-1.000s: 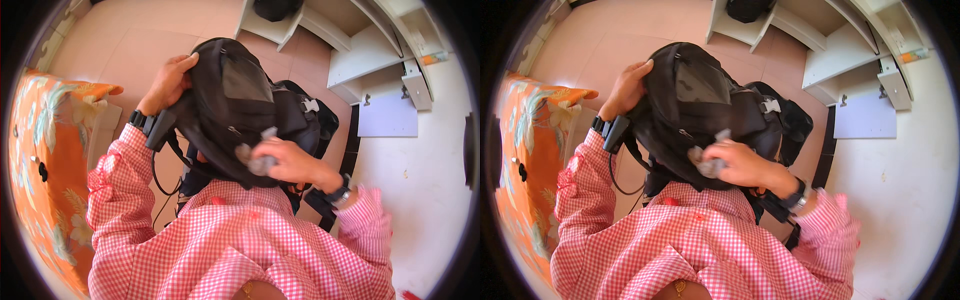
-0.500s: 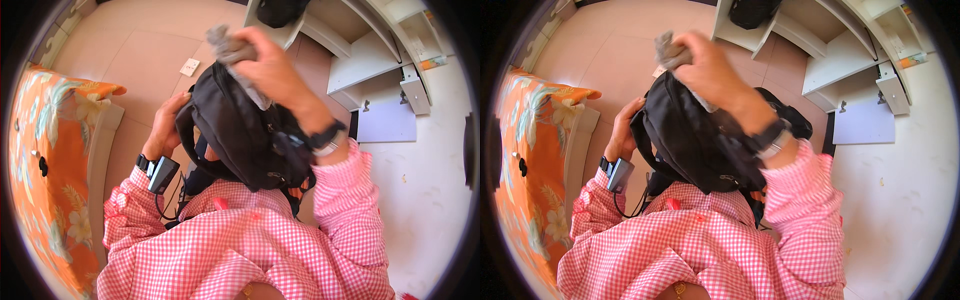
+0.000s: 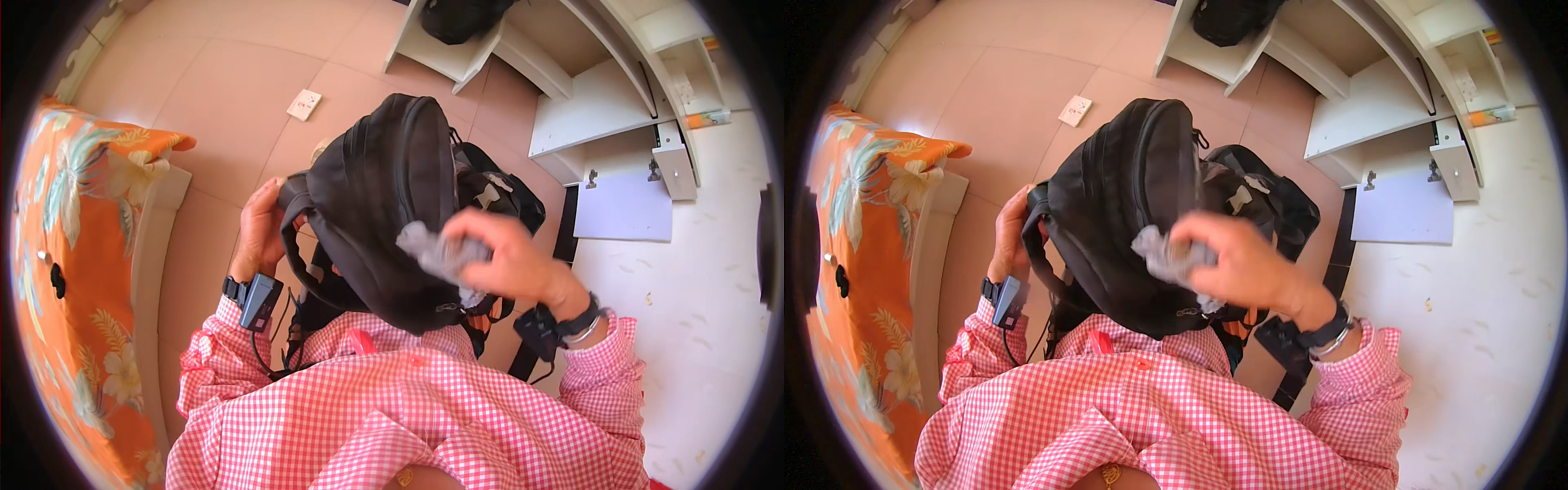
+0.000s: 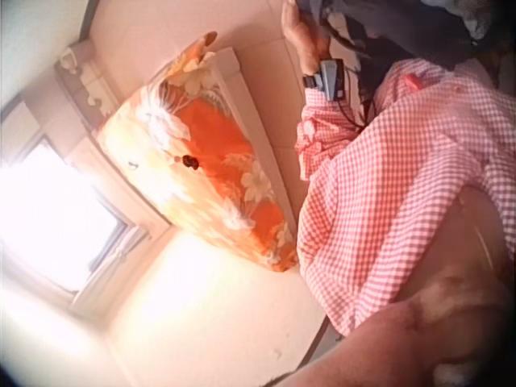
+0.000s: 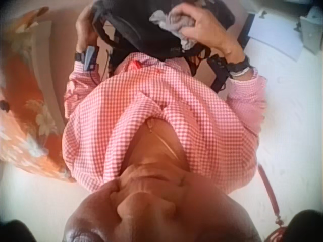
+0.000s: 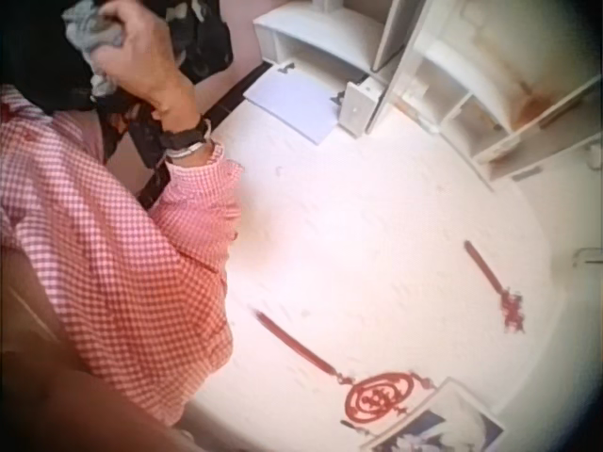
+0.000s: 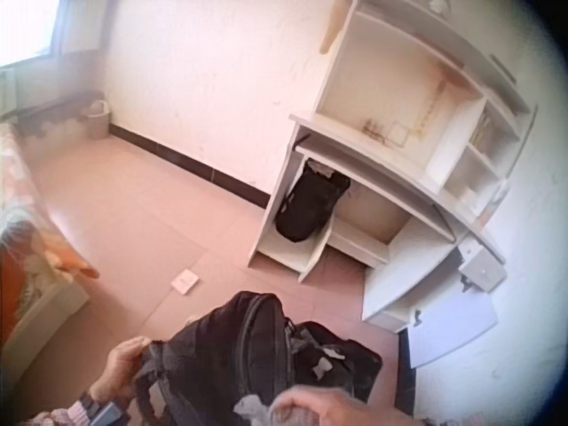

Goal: The person folds white liners, wipes the interior and exterior surfaces of a black backpack with a cloth, and removes a notebook and a small bottle from an interior pocket.

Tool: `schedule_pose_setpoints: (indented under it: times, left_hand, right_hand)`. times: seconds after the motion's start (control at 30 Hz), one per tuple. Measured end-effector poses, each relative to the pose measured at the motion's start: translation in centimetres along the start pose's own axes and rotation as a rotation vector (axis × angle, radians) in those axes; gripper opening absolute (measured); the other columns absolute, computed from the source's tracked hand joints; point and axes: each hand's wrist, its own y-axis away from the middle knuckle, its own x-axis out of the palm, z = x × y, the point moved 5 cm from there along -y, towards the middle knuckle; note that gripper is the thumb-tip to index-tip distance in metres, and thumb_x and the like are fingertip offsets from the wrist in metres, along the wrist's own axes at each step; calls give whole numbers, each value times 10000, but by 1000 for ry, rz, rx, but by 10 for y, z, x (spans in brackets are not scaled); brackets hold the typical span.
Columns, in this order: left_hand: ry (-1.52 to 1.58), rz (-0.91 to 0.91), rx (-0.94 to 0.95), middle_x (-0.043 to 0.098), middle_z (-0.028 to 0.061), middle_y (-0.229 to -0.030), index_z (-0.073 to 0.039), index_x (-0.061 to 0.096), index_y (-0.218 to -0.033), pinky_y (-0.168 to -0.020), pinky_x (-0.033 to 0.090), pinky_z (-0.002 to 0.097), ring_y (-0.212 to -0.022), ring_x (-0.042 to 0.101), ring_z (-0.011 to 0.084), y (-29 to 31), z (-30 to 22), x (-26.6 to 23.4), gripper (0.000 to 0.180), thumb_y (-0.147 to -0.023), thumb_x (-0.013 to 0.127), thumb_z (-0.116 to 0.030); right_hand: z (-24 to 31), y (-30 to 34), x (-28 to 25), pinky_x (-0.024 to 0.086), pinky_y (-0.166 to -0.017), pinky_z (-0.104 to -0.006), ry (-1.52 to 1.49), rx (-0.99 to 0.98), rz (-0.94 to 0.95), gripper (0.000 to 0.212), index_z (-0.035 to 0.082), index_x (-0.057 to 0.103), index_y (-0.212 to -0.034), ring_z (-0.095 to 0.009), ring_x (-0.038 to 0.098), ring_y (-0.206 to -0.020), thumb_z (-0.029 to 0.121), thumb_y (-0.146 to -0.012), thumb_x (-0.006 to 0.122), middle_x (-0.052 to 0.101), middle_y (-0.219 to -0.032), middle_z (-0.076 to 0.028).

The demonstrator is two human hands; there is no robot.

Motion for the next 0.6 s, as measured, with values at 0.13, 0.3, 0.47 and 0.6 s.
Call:
schedule_pose_setpoints:
  times: [0.13, 0.3, 0.47, 0.6]
  left_hand:
    - [-83, 190, -56, 620, 117, -899, 19, 532, -997, -651, 534, 318, -696, 620, 199, -1, -1, -4, 241, -937, 420, -186]
    - [-207, 111, -121, 634, 140, -945, 27, 538, -1037, -677, 532, 343, -730, 633, 224, -12, -19, 13, 363, -951, 389, -292]
    - [-747, 373, -242, 636, 126, -944, 55, 534, -1114, -710, 522, 296, -805, 631, 189, -23, -33, 66, 535, -946, 400, -435]
    - [-717, 232, -273, 634, 98, -922, 60, 557, -1079, -664, 525, 264, -761, 628, 139, -30, -7, 73, 386, -916, 553, -290]
  right_hand:
    - [22, -62, -59, 451, -776, -265, 53, -234, -546, 334, 30, 541, -1042, -118, 552, -871, 45, -711, 581, 570, -904, -32]
    - [-9, -163, -49, 457, -687, -311, 287, -225, -405, 299, 47, 554, -1002, -170, 565, -781, 30, -704, 537, 599, -851, -87]
    - [-28, -167, -7, 444, -675, -306, 451, -350, -465, 281, 42, 568, -969, -199, 567, -757, 86, -692, 580, 605, -847, -125]
    - [-16, -141, -4, 432, -702, -255, 47, -82, -279, 301, 37, 565, -1000, -128, 532, -765, 69, -702, 596, 591, -857, -67]
